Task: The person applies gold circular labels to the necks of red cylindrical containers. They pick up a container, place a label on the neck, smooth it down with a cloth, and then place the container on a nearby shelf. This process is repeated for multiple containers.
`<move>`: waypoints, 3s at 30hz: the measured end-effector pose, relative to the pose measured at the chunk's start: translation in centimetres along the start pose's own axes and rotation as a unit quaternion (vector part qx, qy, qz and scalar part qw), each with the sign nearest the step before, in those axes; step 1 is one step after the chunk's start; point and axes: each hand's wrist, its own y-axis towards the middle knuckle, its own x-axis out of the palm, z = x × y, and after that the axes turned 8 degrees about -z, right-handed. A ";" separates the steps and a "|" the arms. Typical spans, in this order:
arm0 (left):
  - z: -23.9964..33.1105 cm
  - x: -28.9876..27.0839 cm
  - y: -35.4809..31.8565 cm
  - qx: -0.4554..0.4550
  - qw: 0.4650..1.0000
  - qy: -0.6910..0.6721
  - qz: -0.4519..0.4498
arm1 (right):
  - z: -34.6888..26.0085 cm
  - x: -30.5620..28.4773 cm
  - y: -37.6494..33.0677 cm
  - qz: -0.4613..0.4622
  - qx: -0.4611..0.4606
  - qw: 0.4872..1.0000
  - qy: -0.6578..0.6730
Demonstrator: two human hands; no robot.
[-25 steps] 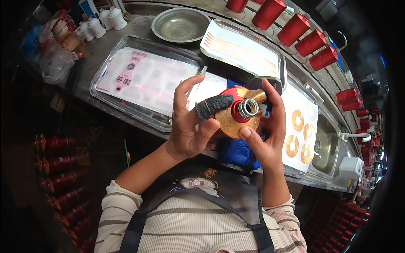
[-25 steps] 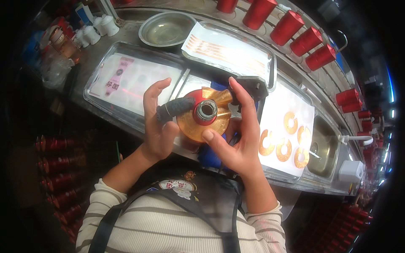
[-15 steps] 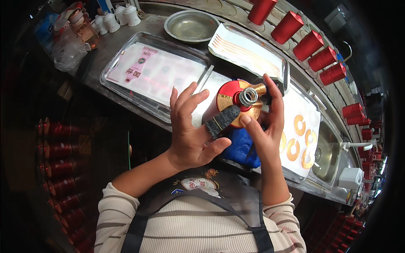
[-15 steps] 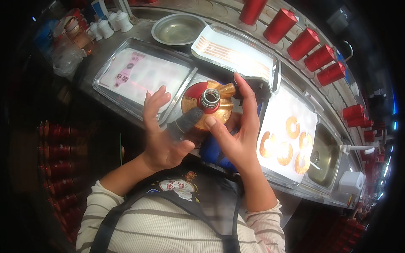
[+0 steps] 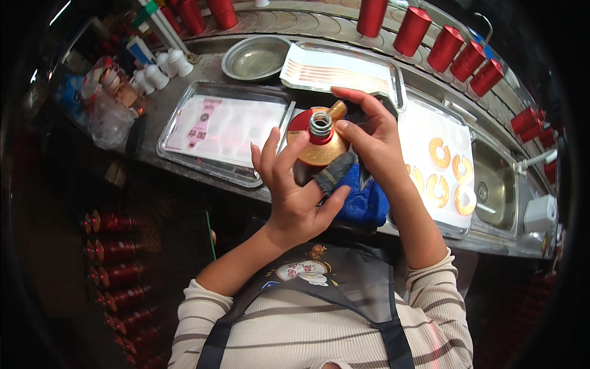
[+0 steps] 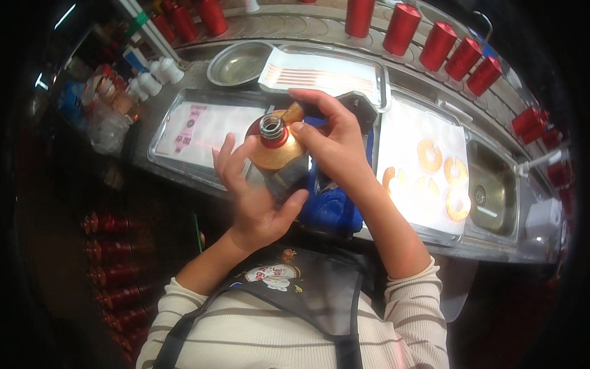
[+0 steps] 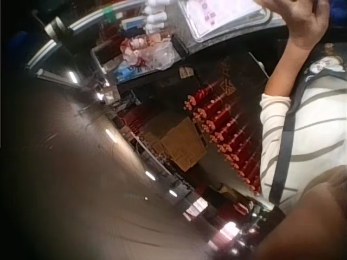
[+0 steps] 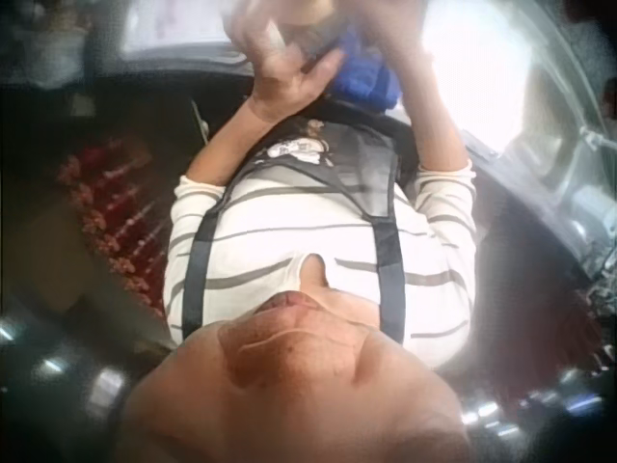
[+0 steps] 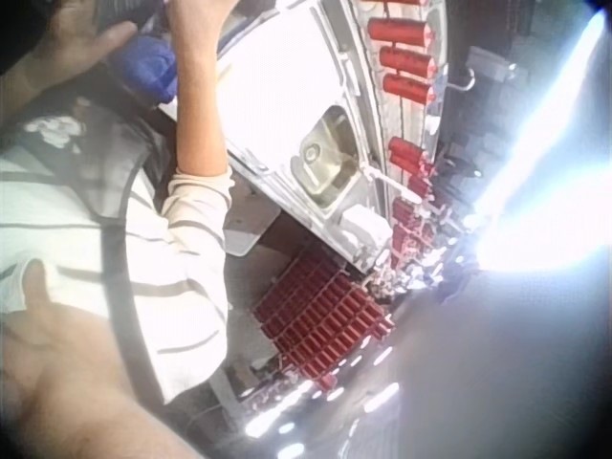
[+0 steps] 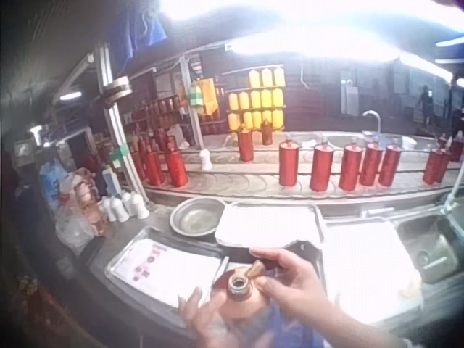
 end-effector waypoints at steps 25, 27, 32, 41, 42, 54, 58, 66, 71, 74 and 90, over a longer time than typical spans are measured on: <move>-5.8 -0.9 3.0 -0.183 0.840 -0.488 -0.149 | -0.6 0.4 -2.1 0.062 -0.006 0.998 0.023; -5.9 -1.0 2.7 -0.160 0.886 -0.409 -0.149 | -0.8 0.7 -2.2 0.070 0.008 0.997 0.029; -7.3 -1.5 4.1 -0.191 0.781 -0.554 -0.214 | -1.3 1.4 -2.2 0.094 0.029 0.993 0.063; -4.5 -1.5 4.6 -0.269 0.714 -0.630 -0.146 | -0.8 3.2 -2.7 0.114 -0.005 0.985 -0.127; -4.5 -1.5 4.4 -0.263 0.716 -0.631 -0.144 | -0.8 3.2 -2.7 0.109 -0.007 0.987 -0.119; -4.8 -1.2 4.3 -0.253 0.719 -0.628 -0.155 | -0.2 2.8 -2.9 0.100 -0.011 0.988 -0.119; -4.8 -1.1 4.4 -0.245 0.740 -0.607 -0.153 | -1.1 2.7 -3.0 0.103 0.036 0.993 -0.051; -2.9 -0.7 2.3 -0.150 0.927 -0.328 -0.104 | 0.4 2.4 -3.4 0.100 0.084 0.991 0.002; -6.4 -1.2 3.6 -0.174 0.813 -0.528 -0.171 | 0.0 2.6 -3.4 0.133 0.109 0.984 0.057; -6.5 -2.4 5.0 -0.182 0.761 -0.589 -0.200 | -0.3 2.3 -3.0 0.111 0.123 0.985 0.037; -4.5 -2.0 5.2 -0.241 0.759 -0.589 -0.137 | -0.4 2.0 -3.5 0.054 0.141 0.987 -0.056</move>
